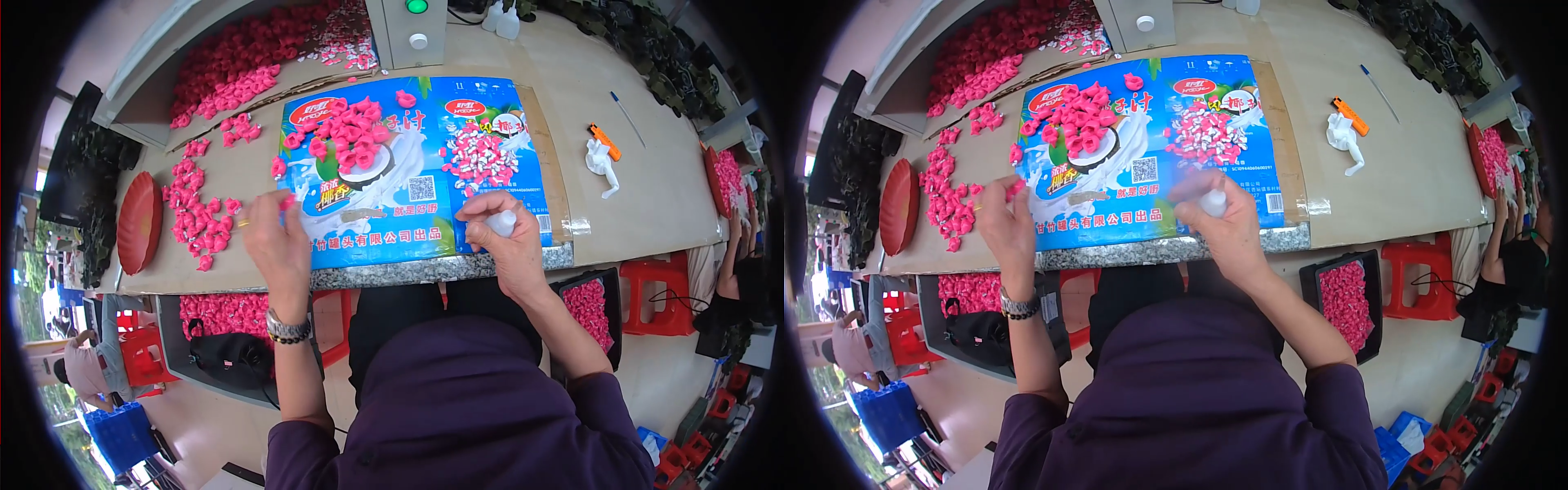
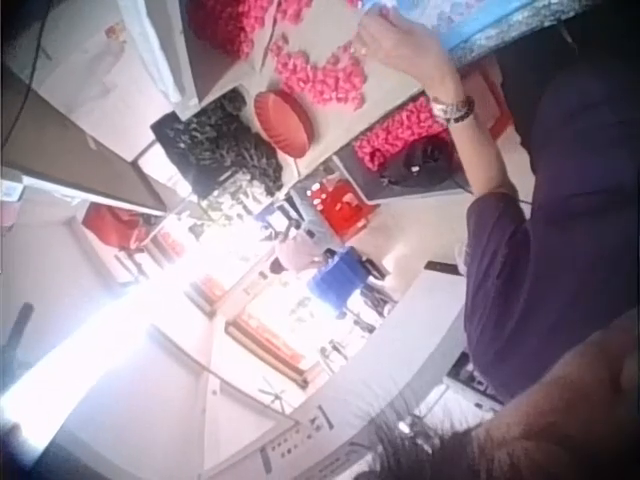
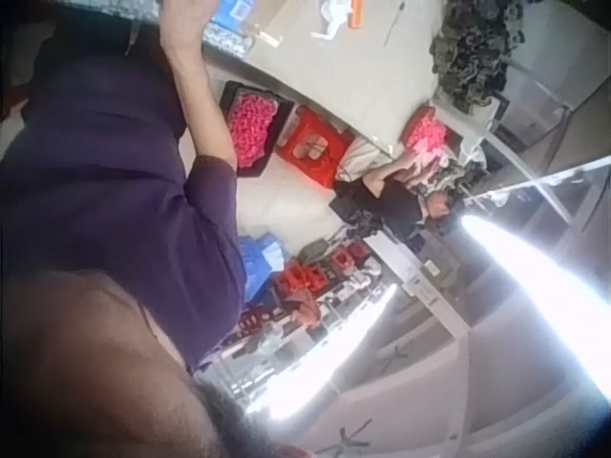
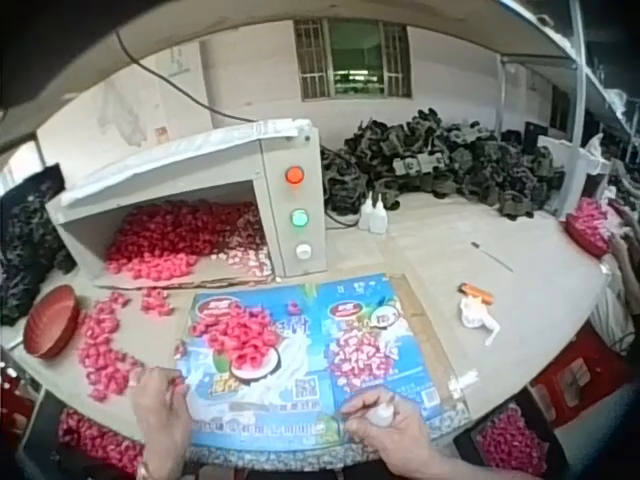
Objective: The person assembles small plastic components by applying glue from a bottle, attaching pieces together by hand, and placing the assembled items onto the work surface.
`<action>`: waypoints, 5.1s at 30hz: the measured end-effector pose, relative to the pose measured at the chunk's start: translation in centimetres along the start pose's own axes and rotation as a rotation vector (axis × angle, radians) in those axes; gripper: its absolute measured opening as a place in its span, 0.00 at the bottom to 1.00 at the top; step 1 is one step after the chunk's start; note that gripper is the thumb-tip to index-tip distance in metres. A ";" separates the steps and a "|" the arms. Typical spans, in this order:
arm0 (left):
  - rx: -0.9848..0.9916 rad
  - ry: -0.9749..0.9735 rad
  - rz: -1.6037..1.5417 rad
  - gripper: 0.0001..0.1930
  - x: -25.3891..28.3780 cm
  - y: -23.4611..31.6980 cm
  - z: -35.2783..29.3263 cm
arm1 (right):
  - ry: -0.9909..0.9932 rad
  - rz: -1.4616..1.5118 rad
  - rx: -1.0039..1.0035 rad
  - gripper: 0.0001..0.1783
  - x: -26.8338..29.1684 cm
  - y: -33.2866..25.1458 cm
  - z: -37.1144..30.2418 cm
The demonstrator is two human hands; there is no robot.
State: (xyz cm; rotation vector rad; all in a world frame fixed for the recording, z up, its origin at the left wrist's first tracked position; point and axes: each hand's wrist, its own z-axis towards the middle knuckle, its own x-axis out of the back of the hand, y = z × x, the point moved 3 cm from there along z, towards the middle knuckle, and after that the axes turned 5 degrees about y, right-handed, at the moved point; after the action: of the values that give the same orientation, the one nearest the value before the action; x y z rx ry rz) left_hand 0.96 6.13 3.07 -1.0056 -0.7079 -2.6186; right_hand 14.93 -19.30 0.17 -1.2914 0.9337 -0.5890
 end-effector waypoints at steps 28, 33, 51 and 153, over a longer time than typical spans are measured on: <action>-0.312 -0.315 -0.071 0.24 -2.9 6.0 -2.8 | 0.098 0.007 -0.028 0.08 1.8 -1.0 -0.5; -0.276 -0.401 -0.179 0.21 -2.1 5.8 -2.9 | 0.083 0.006 -0.032 0.08 1.9 -0.9 -0.6; 0.579 -0.660 -1.437 0.18 -2.6 8.0 -5.7 | -0.103 -0.725 0.518 0.17 0.5 -6.5 -0.6; 0.949 -0.497 -1.804 0.11 -2.4 9.8 -8.2 | -0.268 -1.250 0.669 0.09 0.8 -2.6 6.2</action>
State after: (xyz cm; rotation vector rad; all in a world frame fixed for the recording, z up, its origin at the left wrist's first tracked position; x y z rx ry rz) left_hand 1.96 -6.37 -0.33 -0.6301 -3.7588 -1.8608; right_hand 20.89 -17.12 2.53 -1.1591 -0.4162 -1.4769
